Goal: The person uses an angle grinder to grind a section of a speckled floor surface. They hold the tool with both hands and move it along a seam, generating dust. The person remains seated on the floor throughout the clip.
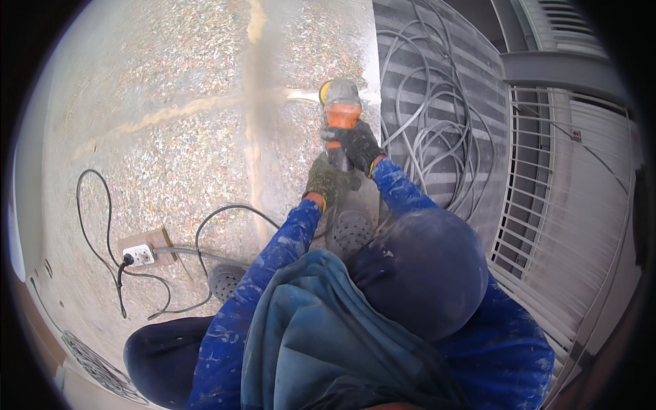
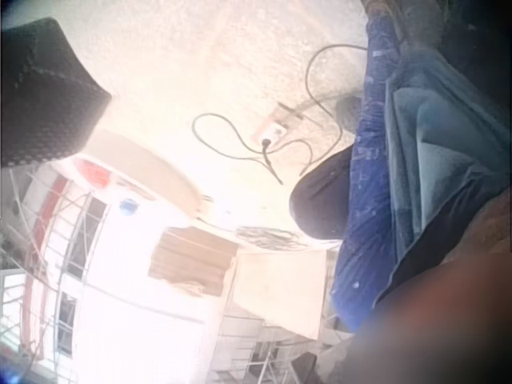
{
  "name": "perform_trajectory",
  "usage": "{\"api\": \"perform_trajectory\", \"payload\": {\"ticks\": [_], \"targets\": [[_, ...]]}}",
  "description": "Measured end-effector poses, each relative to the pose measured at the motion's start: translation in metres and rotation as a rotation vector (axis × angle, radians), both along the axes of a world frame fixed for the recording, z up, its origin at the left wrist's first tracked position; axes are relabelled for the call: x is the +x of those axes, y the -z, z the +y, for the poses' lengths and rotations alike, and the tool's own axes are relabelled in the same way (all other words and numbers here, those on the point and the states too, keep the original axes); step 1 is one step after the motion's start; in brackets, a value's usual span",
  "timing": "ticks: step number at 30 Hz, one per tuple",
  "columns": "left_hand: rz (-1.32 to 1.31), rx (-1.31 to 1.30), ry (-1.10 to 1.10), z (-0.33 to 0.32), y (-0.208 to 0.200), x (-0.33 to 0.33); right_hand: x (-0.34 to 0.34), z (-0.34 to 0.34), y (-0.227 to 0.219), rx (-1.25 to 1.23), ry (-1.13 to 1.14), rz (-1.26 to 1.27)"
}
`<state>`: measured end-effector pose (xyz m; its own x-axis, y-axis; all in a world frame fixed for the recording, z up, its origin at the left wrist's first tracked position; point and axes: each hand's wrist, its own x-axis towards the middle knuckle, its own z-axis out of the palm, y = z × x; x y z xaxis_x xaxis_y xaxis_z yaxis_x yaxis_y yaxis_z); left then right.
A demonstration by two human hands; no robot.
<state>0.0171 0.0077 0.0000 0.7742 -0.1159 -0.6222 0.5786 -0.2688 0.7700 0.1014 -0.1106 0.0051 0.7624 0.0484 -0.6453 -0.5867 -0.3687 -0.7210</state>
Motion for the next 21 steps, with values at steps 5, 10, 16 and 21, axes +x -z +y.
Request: {"api": "perform_trajectory", "payload": {"ticks": [5,10,16,21], "targets": [[-0.064,0.062,0.089,0.007,-0.001,0.009,0.003,0.006,0.003,0.095,0.000,0.055],[-0.031,0.037,0.009,-0.005,0.009,-0.001,0.002,-0.017,0.026,0.001,-0.268,-0.168],[-0.045,0.024,0.088,-0.004,0.016,0.025,0.015,-0.022,0.020,-0.179,-0.528,-0.428],[0.016,0.028,0.118,-0.012,-0.007,0.019,0.003,-0.019,-0.012,0.076,0.017,-0.020]]}}
